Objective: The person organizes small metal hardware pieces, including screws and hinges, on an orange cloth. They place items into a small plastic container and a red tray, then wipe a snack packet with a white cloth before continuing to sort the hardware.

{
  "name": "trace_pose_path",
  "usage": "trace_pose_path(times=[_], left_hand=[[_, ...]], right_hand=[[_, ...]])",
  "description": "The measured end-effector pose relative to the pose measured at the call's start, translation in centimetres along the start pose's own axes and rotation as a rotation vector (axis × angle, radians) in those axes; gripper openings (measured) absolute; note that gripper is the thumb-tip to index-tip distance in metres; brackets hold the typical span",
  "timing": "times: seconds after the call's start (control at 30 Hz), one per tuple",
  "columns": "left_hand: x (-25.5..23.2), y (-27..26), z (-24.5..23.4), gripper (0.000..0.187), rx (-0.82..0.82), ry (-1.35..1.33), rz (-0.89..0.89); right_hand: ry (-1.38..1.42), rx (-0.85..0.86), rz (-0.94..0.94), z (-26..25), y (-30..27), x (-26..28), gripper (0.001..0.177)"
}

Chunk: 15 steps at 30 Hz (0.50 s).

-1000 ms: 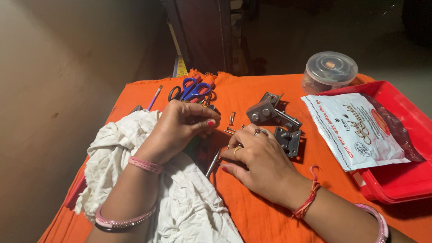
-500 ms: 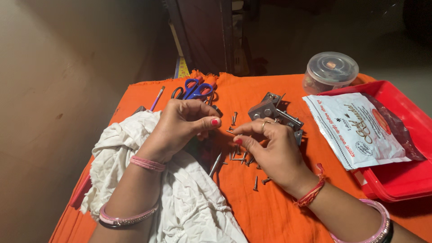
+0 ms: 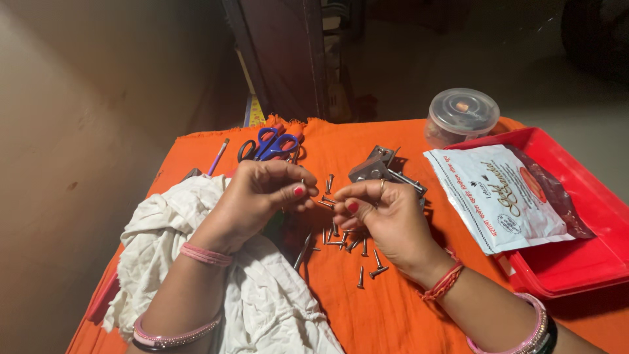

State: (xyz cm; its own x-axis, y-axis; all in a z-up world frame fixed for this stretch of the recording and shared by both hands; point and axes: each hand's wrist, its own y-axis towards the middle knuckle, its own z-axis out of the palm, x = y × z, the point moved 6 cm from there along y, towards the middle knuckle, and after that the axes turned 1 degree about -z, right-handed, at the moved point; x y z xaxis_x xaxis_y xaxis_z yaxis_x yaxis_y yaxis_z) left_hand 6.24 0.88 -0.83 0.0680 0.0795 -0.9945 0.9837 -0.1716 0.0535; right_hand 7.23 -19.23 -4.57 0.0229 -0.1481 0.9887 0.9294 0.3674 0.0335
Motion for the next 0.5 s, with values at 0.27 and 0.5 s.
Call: trace_pose_path(times=[0.27,0.5], left_hand=[[-0.5,-0.4,1.1,0.018,0.036,-0.02,0.037],[-0.6,-0.5,1.5,0.013,0.043,0.158,0.023]], right_hand=[[-0.067,0.054,-0.022,0.9,-0.3,0.6,0.018],[-0.009,0.064,-0.133,0.7,-0.3,0.1,0.013]])
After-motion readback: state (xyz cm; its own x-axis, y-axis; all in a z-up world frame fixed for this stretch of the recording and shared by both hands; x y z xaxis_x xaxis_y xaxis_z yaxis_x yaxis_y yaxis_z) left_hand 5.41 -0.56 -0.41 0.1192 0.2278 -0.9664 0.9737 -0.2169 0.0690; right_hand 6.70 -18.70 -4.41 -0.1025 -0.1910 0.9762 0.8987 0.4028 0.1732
